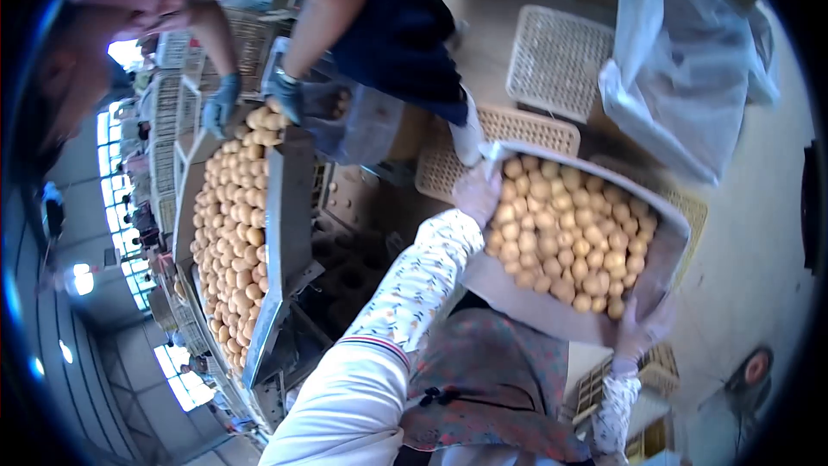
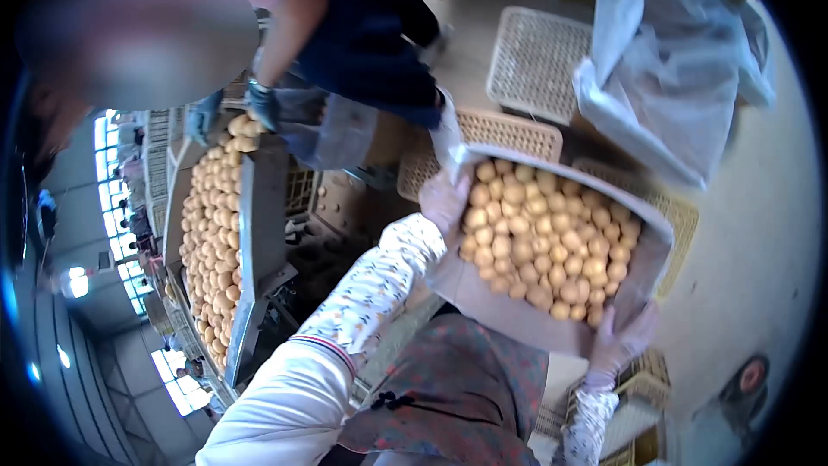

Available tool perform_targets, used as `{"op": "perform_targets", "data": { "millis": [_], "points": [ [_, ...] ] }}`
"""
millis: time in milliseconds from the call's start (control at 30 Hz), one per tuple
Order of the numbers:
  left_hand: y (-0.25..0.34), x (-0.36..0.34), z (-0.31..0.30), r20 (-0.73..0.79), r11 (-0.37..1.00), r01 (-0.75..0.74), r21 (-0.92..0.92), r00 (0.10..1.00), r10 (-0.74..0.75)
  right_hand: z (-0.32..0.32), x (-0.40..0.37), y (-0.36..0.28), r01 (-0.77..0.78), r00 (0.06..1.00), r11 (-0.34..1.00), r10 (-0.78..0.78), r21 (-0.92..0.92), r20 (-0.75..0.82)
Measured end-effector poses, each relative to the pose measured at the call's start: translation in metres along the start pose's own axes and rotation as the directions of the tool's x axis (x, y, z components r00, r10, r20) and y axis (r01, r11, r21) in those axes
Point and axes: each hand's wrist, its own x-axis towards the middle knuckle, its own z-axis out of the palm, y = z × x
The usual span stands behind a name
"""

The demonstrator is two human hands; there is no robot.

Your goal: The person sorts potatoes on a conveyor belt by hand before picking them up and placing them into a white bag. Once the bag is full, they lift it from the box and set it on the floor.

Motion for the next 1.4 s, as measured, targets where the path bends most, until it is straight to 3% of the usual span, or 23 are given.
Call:
{"op": "perform_targets", "data": {
  "millis": [67,100,133,167,233,267,333,367,467,500,600,700,800,900,933,967,1067,1133,1200,1267,1333,1367,1400],
  "points": [
    [-0.005,-0.019,-0.006,0.075,0.957,-0.027,-0.289,0.996,0.05,0.004,-0.001,0.039,-0.074,0.983,0.994,0.086,-0.08,0.165],
    [0.009,-0.044,-0.045,0.183,0.866,0.065,-0.496,0.983,0.031,0.006,-0.003,0.052,-0.168,0.903,0.978,0.202,-0.122,0.379],
    [-0.006,-0.076,-0.036,0.151,0.894,0.087,-0.44,0.988,-0.022,0.032,-0.018,0.083,-0.24,0.843,0.965,0.263,-0.108,0.469],
    [-0.029,-0.103,-0.023,0.133,0.895,0.056,-0.443,0.991,0.004,0.045,-0.024,0.102,-0.16,0.771,0.977,0.212,-0.14,0.601],
    [-0.051,-0.158,-0.028,0.284,0.922,0.202,-0.331,0.953,-0.107,0.04,-0.03,0.106,-0.224,0.651,0.975,0.161,-0.015,0.742],
    [-0.054,-0.176,-0.039,0.419,0.893,0.326,-0.311,0.89,-0.179,0.034,-0.026,0.094,-0.289,0.647,0.957,0.218,-0.029,0.731],
    [-0.05,-0.177,-0.046,0.513,0.913,0.366,-0.179,0.827,-0.23,0.012,-0.021,0.078,-0.407,0.617,0.909,0.344,-0.088,0.708],
    [-0.049,-0.174,-0.047,0.561,0.919,0.377,-0.118,0.789,-0.252,0.001,-0.011,0.065,-0.349,0.599,0.916,0.379,-0.195,0.706],
    [-0.048,-0.163,-0.048,0.747,0.678,0.688,-0.259,0.588,-0.311,0.007,-0.003,0.08,-0.169,0.624,0.959,0.284,-0.229,0.728],
    [-0.068,-0.169,-0.011,0.716,0.745,0.641,-0.183,0.607,-0.346,0.011,0.001,0.082,-0.18,0.621,0.955,0.295,-0.235,0.726],
    [-0.063,-0.171,-0.011,0.724,0.656,0.721,-0.222,0.573,-0.384,0.015,0.011,0.086,-0.233,0.588,0.944,0.327,-0.233,0.74],
    [-0.068,-0.18,0.011,0.593,0.836,0.529,-0.144,0.723,-0.355,0.01,0.02,0.072,-0.27,0.532,0.92,0.389,-0.285,0.752],
    [-0.079,-0.177,0.005,0.712,0.751,0.604,-0.269,0.65,-0.267,0.005,0.028,0.048,-0.261,0.506,0.932,0.354,-0.251,0.787],
    [-0.076,-0.179,0.006,0.674,0.754,0.592,-0.285,0.683,-0.282,0.004,0.026,0.035,-0.268,0.517,0.889,0.457,-0.371,0.724],
    [-0.079,-0.184,0.009,0.625,0.765,0.537,-0.356,0.745,-0.232,0.003,0.025,0.035,-0.265,0.525,0.877,0.48,-0.401,0.703],
    [-0.063,-0.164,-0.048,0.803,0.547,0.761,-0.349,0.543,-0.245,0.009,0.021,0.046,-0.302,0.512,0.874,0.485,-0.38,0.709],
    [-0.076,-0.174,-0.014,0.83,0.451,0.803,-0.39,0.518,-0.204,0.012,-0.008,0.079,-0.507,0.434,0.802,0.555,-0.316,0.71],
    [-0.078,-0.175,-0.007,0.787,0.448,0.806,-0.386,0.541,-0.296,0.05,-0.068,0.125,-0.449,0.554,0.863,0.471,-0.23,0.686],
    [-0.093,-0.166,0.001,0.788,0.636,0.662,-0.397,0.601,-0.133,0.117,-0.042,0.122,-0.346,0.613,0.936,0.18,0.057,0.769],
    [-0.083,-0.17,-0.018,0.805,0.404,0.749,-0.525,0.591,-0.05,0.161,-0.052,0.134,-0.252,0.592,0.918,-0.105,0.307,0.799],
    [-0.075,-0.169,-0.026,0.831,0.204,0.81,-0.55,0.556,0.037,0.107,-0.121,0.186,-0.246,0.526,0.85,-0.286,0.466,0.801],
    [-0.08,-0.154,-0.031,0.848,0.17,0.833,-0.527,0.527,0.052,0.055,-0.09,0.13,-0.277,0.554,0.883,-0.175,0.378,0.814],
    [-0.081,-0.134,-0.029,0.864,0.134,0.853,-0.504,0.499,0.067,-0.029,-0.017,0.025,-0.607,0.335,0.788,0.14,0.1,0.932]
  ]
}}
